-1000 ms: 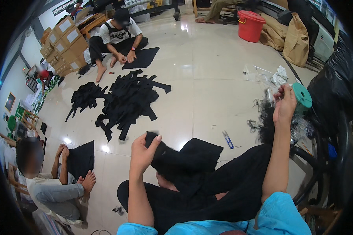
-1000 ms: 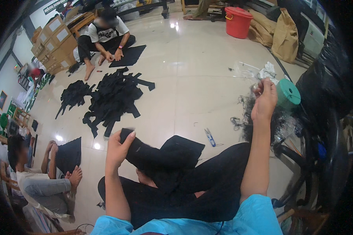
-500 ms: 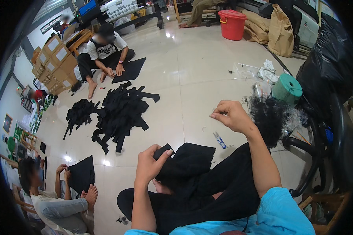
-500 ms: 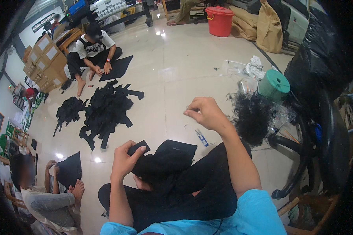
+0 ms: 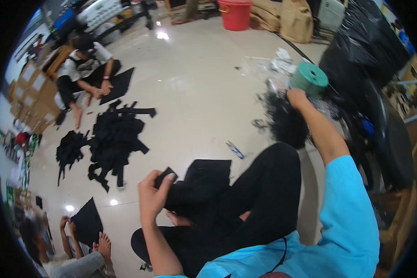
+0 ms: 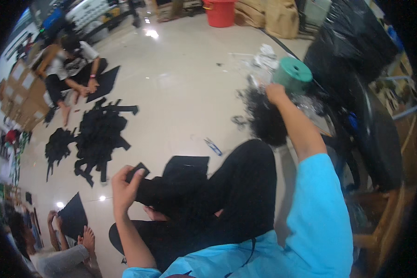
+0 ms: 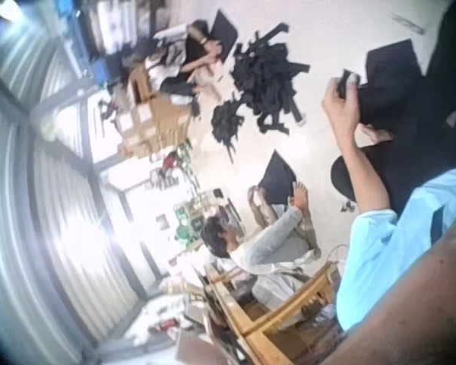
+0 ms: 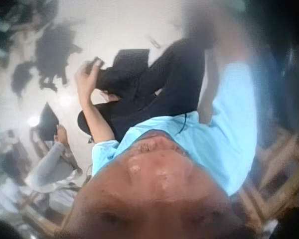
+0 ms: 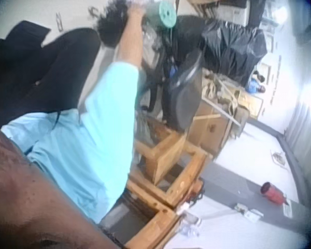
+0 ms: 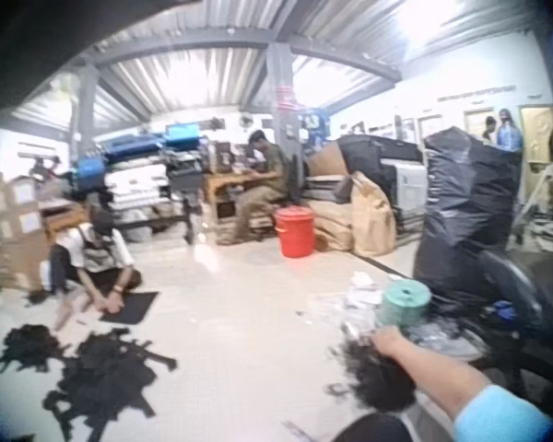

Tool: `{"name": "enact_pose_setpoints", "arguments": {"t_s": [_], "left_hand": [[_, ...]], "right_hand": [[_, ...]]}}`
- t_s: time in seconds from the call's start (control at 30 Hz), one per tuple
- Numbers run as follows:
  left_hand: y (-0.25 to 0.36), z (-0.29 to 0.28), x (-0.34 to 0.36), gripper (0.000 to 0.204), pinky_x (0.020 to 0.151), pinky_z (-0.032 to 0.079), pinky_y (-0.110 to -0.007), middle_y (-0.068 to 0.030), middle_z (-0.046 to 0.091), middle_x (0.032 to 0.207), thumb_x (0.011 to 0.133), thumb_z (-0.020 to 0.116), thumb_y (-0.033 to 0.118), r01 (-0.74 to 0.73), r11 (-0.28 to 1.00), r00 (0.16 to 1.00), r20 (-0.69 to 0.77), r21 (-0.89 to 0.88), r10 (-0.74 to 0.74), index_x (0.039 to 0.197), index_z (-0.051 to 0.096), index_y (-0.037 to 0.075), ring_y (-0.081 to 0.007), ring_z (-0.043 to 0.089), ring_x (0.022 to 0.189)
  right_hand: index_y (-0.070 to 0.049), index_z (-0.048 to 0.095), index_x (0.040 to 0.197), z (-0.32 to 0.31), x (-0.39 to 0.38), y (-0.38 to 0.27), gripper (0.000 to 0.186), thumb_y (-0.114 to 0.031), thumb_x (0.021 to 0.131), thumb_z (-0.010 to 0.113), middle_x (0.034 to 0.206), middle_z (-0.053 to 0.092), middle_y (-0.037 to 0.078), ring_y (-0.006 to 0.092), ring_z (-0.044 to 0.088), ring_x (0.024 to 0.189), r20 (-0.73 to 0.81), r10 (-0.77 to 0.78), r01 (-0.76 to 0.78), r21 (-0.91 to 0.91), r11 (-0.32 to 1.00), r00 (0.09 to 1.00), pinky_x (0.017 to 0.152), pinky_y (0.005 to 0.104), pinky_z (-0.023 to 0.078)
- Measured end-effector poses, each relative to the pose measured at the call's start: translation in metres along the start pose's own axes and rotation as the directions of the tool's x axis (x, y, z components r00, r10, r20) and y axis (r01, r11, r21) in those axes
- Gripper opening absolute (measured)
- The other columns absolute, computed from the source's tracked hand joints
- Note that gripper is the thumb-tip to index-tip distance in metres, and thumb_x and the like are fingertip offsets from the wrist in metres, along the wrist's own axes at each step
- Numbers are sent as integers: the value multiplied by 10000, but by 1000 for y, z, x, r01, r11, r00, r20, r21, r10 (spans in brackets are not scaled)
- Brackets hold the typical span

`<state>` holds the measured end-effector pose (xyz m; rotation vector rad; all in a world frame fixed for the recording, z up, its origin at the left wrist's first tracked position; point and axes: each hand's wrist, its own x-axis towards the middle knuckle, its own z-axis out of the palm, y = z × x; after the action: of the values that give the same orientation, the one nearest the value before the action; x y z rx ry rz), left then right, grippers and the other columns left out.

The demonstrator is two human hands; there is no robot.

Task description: The person sits on the floor and uses scissors to trim the edges of a black fabric piece. They repeatedly cut small sections, pull loose threads, and place the trimmed pieces on a growing pile on the floor.

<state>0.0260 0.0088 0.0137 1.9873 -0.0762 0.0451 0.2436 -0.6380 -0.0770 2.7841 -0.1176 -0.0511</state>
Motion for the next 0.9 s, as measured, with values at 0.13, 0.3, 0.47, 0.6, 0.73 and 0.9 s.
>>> {"name": "enact_pose_setpoints", "arguments": {"t_s": [0.13, 0.3, 0.47, 0.6, 0.73, 0.9], "left_hand": [[-6, -19, -12, 287, 579, 390, -253, 26, 571, 664, 962, 774, 196, 45, 994, 997, -67, 101, -38, 822, 649, -22, -56, 485, 644], [-6, -7, -5, 303, 575, 365, -252, 27, 558, 654, 968, 769, 212, 5, 992, 1000, -14, 124, -4, 821, 650, -25, -61, 465, 637], [-6, -10, -7, 313, 577, 369, -255, 25, 554, 647, 968, 771, 221, 20, 995, 999, -27, 98, -17, 817, 645, -22, -61, 467, 640], [-5, -15, -10, 322, 572, 370, -256, 25, 557, 642, 965, 776, 232, 22, 995, 998, -56, 95, -16, 816, 642, -20, -61, 467, 634], [-8, -13, -9, 328, 565, 369, -261, 19, 555, 631, 963, 778, 239, -4, 996, 999, -37, 84, 7, 810, 642, -17, -64, 464, 623], [-4, -20, -14, 343, 558, 365, -266, 12, 550, 625, 965, 775, 247, -34, 996, 997, -73, 83, 40, 803, 637, -22, -66, 462, 620]], "right_hand": [[-3, 712, 1212, -11, -7, 4, 300, -56, 920, 757, 965, 770, 92, 231, 749, 837, 342, -102, -257, 843, 473, 934, 685, 367, 618], [9, 751, 1069, -34, -16, 48, 243, -74, 848, 813, 941, 777, 102, 212, 752, 850, 253, -142, -60, 652, 756, 957, 703, 359, 606], [0, 763, 851, -70, -9, 52, 152, -132, 805, 822, 818, 769, 101, 228, 748, 810, 304, -100, -5, 325, 946, 947, 743, 400, 580], [15, 751, 965, -122, -2, 28, 171, -140, 906, 792, 799, 739, 48, 162, 693, 736, 473, -154, -433, 870, 235, 868, 689, 317, 562], [-15, 725, 1157, -135, -9, 37, 235, -221, 1052, 686, 965, 728, 12, 110, 665, 803, 277, -35, -174, 691, 701, 960, 705, 308, 549], [-58, 690, 1283, -156, -14, 26, 266, -205, 1067, 638, 982, 725, 39, 136, 671, 866, 330, -238, -319, 944, 85, 913, 762, 306, 576]]}}
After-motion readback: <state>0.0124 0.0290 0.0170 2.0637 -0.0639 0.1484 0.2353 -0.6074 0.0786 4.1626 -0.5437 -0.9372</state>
